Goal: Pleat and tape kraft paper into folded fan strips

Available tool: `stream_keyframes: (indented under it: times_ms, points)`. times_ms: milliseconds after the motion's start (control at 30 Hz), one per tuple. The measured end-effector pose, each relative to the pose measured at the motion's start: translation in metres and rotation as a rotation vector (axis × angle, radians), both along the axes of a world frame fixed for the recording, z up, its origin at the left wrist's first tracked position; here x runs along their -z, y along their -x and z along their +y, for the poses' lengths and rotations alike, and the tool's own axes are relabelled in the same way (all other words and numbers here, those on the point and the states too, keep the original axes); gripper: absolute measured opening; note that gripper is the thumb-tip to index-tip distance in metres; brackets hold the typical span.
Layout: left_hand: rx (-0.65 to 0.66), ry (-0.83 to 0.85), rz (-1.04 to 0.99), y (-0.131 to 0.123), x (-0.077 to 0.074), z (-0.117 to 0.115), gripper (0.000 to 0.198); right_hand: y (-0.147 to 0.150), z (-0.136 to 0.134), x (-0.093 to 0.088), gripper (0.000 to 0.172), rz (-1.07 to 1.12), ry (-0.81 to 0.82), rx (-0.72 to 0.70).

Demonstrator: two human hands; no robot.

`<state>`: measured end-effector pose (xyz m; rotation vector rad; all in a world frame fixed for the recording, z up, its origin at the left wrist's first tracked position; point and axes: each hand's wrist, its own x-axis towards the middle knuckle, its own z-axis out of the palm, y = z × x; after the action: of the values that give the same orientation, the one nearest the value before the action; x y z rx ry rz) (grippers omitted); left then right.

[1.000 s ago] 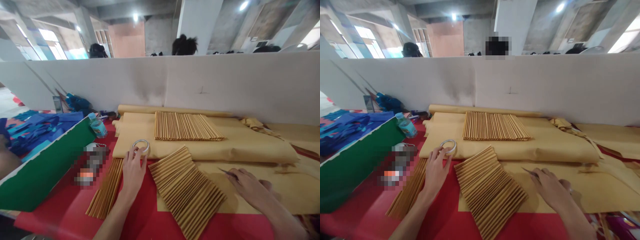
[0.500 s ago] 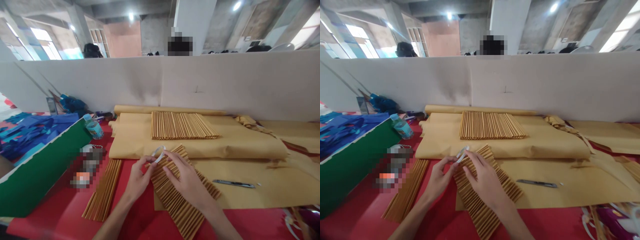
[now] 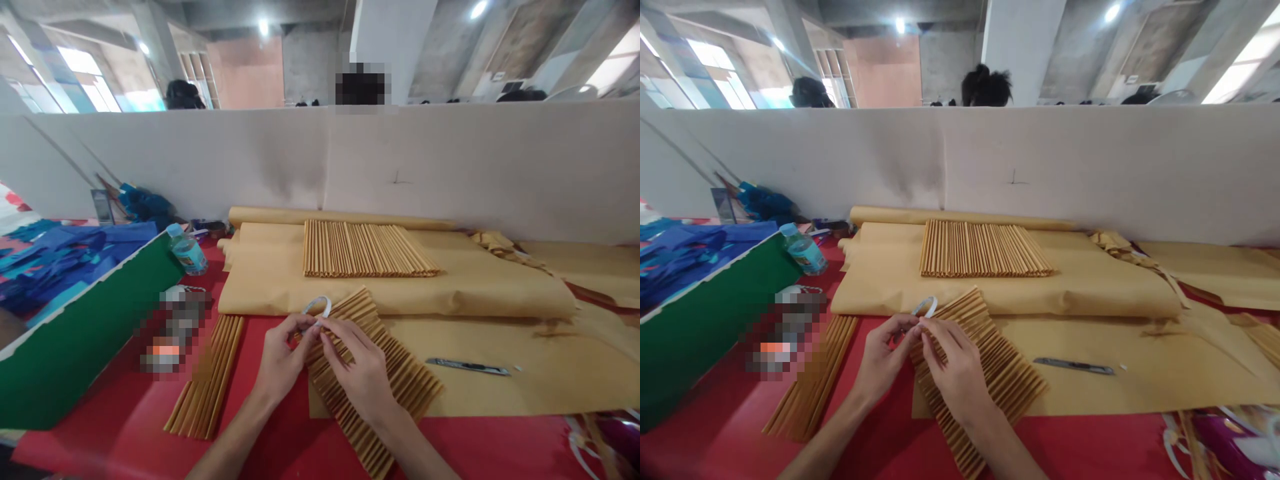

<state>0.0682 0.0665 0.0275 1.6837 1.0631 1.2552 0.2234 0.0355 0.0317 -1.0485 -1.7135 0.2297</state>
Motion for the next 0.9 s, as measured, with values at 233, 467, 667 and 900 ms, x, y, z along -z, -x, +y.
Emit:
stream_keyframes:
  times_ms: [233,467,667,900]
  points:
    - [-0.04,-0.096,0.18,0.005,-0.001,0.005,0.012,-0.007,0.005,-0.004,0.008,0.194,0.222,0.019]
    - [0.007,-0.133,0.259,0.009,-0.006,0.008,0.016,-0.015,0.01,0.005,0.024,0.511,0.404,-0.024]
    - [0.004,-0.092,0.196,0.011,-0.01,0.008,0.02,-0.013,0.007,0.001,0.031,0.456,0.213,0.041]
    - [0.093,0.029,0.031,0.02,-0.011,0.015,0.029,-0.03,-0.004,0.006,0.054,-0.225,-0.35,-0.027]
